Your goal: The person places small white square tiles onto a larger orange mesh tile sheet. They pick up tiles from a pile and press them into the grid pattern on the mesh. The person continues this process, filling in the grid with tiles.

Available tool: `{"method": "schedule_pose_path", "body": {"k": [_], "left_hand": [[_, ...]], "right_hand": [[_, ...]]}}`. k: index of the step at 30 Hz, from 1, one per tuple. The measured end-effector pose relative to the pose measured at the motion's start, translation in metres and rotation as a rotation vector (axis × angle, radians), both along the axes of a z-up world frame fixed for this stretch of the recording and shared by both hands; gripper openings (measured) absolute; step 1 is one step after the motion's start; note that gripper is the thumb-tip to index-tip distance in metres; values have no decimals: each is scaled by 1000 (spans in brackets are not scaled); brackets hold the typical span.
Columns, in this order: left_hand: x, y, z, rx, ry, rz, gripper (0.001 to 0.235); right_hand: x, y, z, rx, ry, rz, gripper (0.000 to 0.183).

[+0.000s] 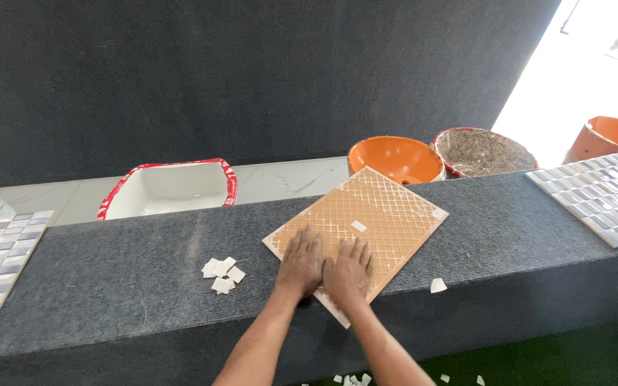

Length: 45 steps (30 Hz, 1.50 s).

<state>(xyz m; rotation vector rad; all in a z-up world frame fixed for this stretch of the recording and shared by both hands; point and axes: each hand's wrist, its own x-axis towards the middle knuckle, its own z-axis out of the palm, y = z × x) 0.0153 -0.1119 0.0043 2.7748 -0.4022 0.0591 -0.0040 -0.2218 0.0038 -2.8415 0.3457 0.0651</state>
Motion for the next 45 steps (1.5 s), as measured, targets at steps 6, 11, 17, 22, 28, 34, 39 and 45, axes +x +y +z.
{"method": "schedule_pose_path", "body": {"k": [6,11,17,22,28,34,39,45], "left_hand": [[8,3,-12,87,-6,18,58],[-3,-11,-25,2,-34,111,58],[-24,-46,-36,-77,-132,276,58],[-2,-41,-33,-81,85,274,60],[40,1,-26,105,-36,-50,49],[24,0,-17,182,81,-105,60],[-2,-31,-21,-22,-110,51,56],[-35,-83,-7,-119,-41,242,57]], "right_hand": [[5,-3,2,-17,39,64,65],[5,-21,1,-7,21,158,65],[17,-57,-12,-31,-49,333,62],[25,-58,-19,-75,-56,377,62],[13,-11,2,24,-104,190,62],[16,-12,-6,-89,19,172,59],[25,-49,-11,-79,-63,366,56],[52,-114,-56,94,-224,495,54]]}}
